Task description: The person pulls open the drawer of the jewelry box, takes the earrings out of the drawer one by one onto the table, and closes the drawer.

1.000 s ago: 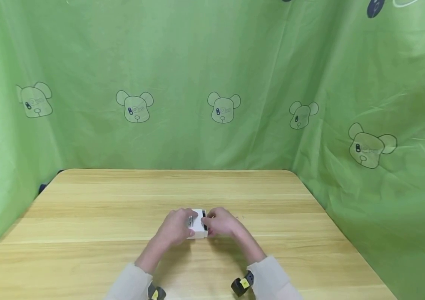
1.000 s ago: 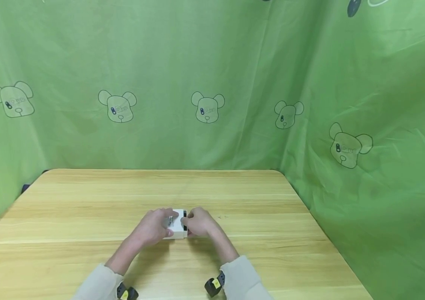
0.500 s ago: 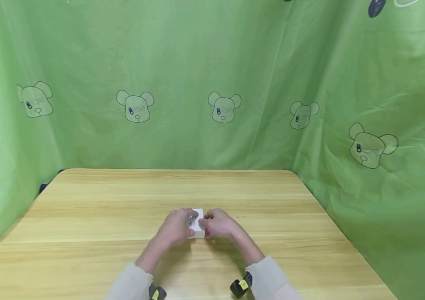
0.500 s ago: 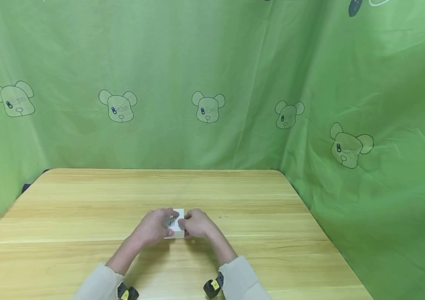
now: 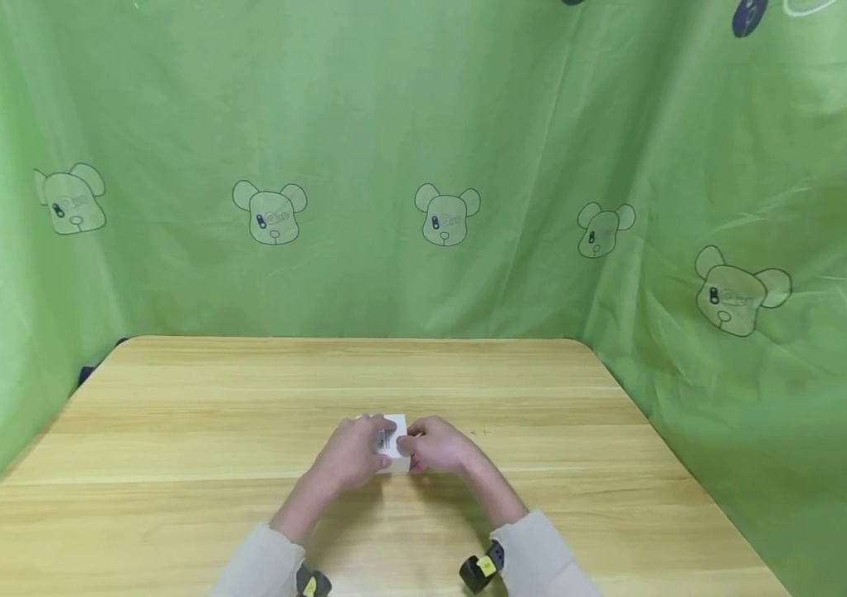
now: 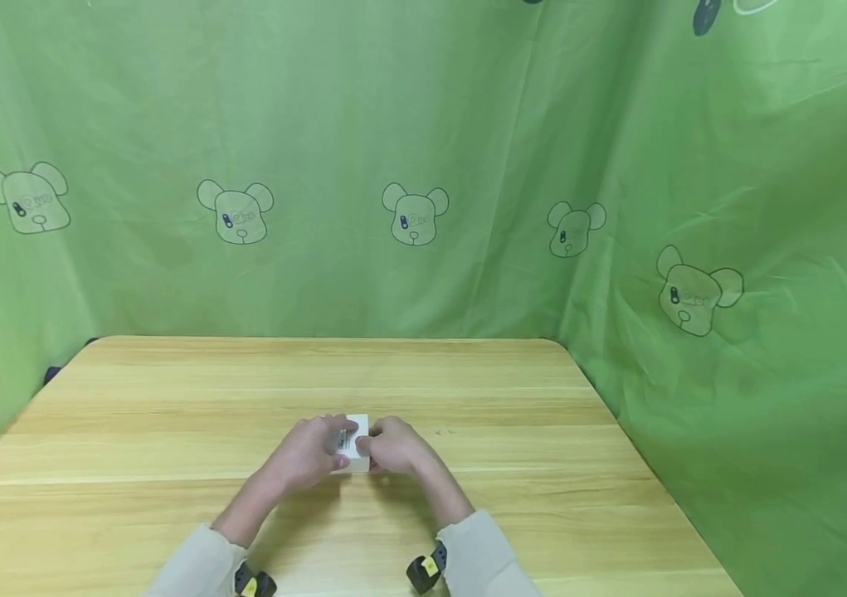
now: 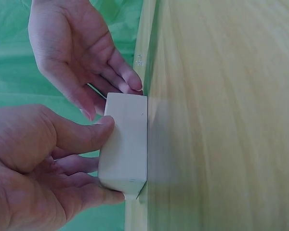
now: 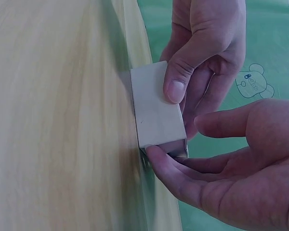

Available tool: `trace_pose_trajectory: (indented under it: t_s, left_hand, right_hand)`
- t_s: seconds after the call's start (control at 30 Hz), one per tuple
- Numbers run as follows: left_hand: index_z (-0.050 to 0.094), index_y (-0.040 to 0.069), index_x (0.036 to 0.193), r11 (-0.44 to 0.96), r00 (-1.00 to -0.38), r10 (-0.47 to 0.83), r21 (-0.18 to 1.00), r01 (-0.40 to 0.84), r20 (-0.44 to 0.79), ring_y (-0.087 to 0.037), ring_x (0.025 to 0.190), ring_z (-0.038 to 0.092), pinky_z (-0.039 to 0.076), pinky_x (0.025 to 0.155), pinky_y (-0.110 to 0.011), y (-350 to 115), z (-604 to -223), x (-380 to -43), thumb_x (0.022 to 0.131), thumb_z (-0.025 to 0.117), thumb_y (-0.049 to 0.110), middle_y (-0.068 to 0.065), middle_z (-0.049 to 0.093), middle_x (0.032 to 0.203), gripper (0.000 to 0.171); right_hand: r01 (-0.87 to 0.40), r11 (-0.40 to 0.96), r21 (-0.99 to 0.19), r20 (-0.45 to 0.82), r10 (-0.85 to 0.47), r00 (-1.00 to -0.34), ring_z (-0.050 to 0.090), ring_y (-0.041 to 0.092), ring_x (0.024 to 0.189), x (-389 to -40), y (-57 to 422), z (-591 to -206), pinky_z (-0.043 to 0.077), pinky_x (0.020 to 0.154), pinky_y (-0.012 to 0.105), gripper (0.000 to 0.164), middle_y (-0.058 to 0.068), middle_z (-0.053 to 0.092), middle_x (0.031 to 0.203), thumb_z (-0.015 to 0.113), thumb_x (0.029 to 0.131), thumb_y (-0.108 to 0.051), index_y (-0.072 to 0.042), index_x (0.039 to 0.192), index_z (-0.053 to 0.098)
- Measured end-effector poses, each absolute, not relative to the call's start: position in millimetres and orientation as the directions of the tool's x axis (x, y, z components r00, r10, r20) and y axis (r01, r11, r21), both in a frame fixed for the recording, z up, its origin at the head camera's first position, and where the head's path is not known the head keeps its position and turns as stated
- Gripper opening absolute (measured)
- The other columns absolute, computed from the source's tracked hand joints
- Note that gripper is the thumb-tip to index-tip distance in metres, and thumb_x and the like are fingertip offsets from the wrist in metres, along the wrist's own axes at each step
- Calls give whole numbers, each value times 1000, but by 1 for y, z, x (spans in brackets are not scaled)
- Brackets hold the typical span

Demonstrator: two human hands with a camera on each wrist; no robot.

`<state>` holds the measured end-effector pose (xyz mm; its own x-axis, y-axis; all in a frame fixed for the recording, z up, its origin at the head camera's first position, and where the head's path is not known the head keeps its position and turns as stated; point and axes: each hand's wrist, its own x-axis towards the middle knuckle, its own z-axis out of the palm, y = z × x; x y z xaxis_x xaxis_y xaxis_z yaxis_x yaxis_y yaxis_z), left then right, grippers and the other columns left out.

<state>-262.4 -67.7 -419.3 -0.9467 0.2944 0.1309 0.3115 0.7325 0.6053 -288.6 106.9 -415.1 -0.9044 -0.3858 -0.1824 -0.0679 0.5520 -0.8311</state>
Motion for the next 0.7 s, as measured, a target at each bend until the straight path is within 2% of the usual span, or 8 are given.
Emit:
trace_pose_trajectory:
  t_s: [0.2,0.37,0.57,0.63,0.67,0.7]
  left_hand:
    - [66,0,128,735,-939,314,589,336,142,-34,103,66,60,83,-43,-65,-420,-263,82,80,5,-25,67,127,48]
    - [66,1,128,728,-941,308,603,327,140,-38,107,65,60,84,-45,-63,-420,-264,82,79,4,-25,65,131,48]
    - [67,2,128,715,-951,289,635,292,112,-49,121,59,60,86,-49,-63,-418,-261,81,78,1,-28,51,148,48]
    - [67,4,130,713,-957,275,647,268,94,-51,122,58,60,85,-49,-64,-416,-261,83,78,5,-28,46,152,48]
    - [66,4,131,710,-960,268,655,258,87,-50,117,61,59,84,-49,-66,-415,-261,84,78,7,-28,44,154,48]
    - [65,4,132,708,-963,256,661,248,87,-51,118,60,58,87,-52,-67,-413,-261,87,77,9,-29,42,155,47]
  right_hand:
    - [-62,552,-832,-189,-385,-903,70,24,80,-289,110,-415,62,71,37,31,17,72,95,59,99,-14,12,116,64]
    - [-48,556,-830,-198,-373,-907,70,25,81,-289,112,-414,62,72,38,32,16,71,95,58,99,-14,12,118,63]
    - [-20,522,-852,-205,-369,-907,68,23,81,-288,115,-413,63,73,38,35,16,68,91,56,101,-13,14,123,60]
    - [-22,512,-859,-200,-374,-905,66,23,80,-287,117,-411,62,72,38,37,16,67,90,55,102,-13,14,126,58]
    - [-25,511,-859,-196,-374,-906,66,24,79,-287,117,-410,62,72,39,38,17,67,90,55,102,-14,14,127,56]
    - [-35,517,-855,-186,-370,-910,66,24,80,-287,117,-408,62,71,39,40,18,67,91,55,102,-15,14,129,56]
